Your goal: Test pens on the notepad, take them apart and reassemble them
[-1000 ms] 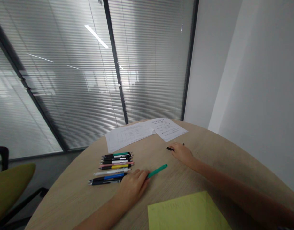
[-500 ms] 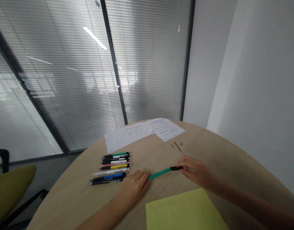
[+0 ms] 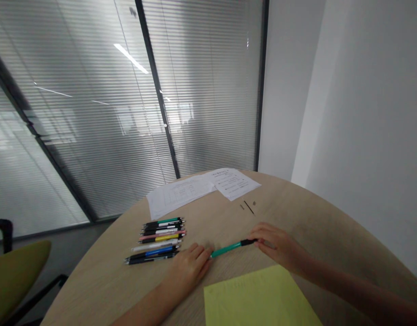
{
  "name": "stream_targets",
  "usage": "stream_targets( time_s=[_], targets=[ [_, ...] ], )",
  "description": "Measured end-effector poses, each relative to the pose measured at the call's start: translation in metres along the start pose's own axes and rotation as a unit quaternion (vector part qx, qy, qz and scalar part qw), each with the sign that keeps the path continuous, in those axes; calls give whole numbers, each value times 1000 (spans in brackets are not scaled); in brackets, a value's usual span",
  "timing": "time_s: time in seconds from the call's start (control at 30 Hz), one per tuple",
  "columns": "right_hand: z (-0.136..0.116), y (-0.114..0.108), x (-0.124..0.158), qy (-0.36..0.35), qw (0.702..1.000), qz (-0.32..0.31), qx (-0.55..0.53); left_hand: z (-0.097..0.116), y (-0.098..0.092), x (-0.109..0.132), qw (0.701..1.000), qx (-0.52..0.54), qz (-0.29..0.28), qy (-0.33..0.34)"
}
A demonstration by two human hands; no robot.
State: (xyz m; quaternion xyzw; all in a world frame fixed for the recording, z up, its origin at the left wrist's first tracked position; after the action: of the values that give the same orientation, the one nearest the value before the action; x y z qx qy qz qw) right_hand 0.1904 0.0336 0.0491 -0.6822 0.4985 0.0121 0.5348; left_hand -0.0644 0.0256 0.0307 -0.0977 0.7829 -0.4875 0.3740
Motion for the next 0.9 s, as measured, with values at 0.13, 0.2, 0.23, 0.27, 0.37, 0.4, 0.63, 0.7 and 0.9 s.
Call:
stream_targets(
  time_s=[0.13, 0.2, 0.23, 0.27, 0.37, 0.4, 0.63, 0.7, 0.9],
  targets=[
    [2, 0, 1, -1, 1000, -1, 4, 1, -1, 1, 999, 12, 7, 30],
    [1, -1, 1, -2, 1000, -6, 1, 2, -3, 1, 999, 16, 9, 35],
    [1, -2, 1, -4, 1000, -8, -1, 2, -3, 0, 999, 17, 11, 35],
    [1, -2, 1, -6, 1000, -10, -3, 3, -4, 0, 999, 15, 12, 35],
    [2, -2, 2, -15, 1000, -15, -10, 3, -5, 1, 999, 5, 9, 39],
    [2, -2, 3, -16, 1000, -16, -13, 3, -4, 1, 999, 0, 6, 42],
    [4, 3, 5, 32, 997, -23, -67, 3, -5, 1, 999, 0, -5, 52],
    [6, 4, 6, 48, 995, -25, -79, 4, -7, 1, 999, 7, -5, 52],
    [2, 5, 7, 81, 992, -48, -80, 8, -10, -1, 997, 21, 14, 67]
  ],
)
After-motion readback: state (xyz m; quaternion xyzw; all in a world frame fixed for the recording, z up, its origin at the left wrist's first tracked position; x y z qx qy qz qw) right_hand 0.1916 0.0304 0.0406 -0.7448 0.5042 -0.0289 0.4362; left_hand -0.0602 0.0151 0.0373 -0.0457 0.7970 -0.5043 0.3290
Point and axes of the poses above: each hand's wrist, its own x-axis away from the middle knuckle, its own y-axis out of the palm, z = x × y, the point moved 1 cm from there along -x, towards the middle knuckle
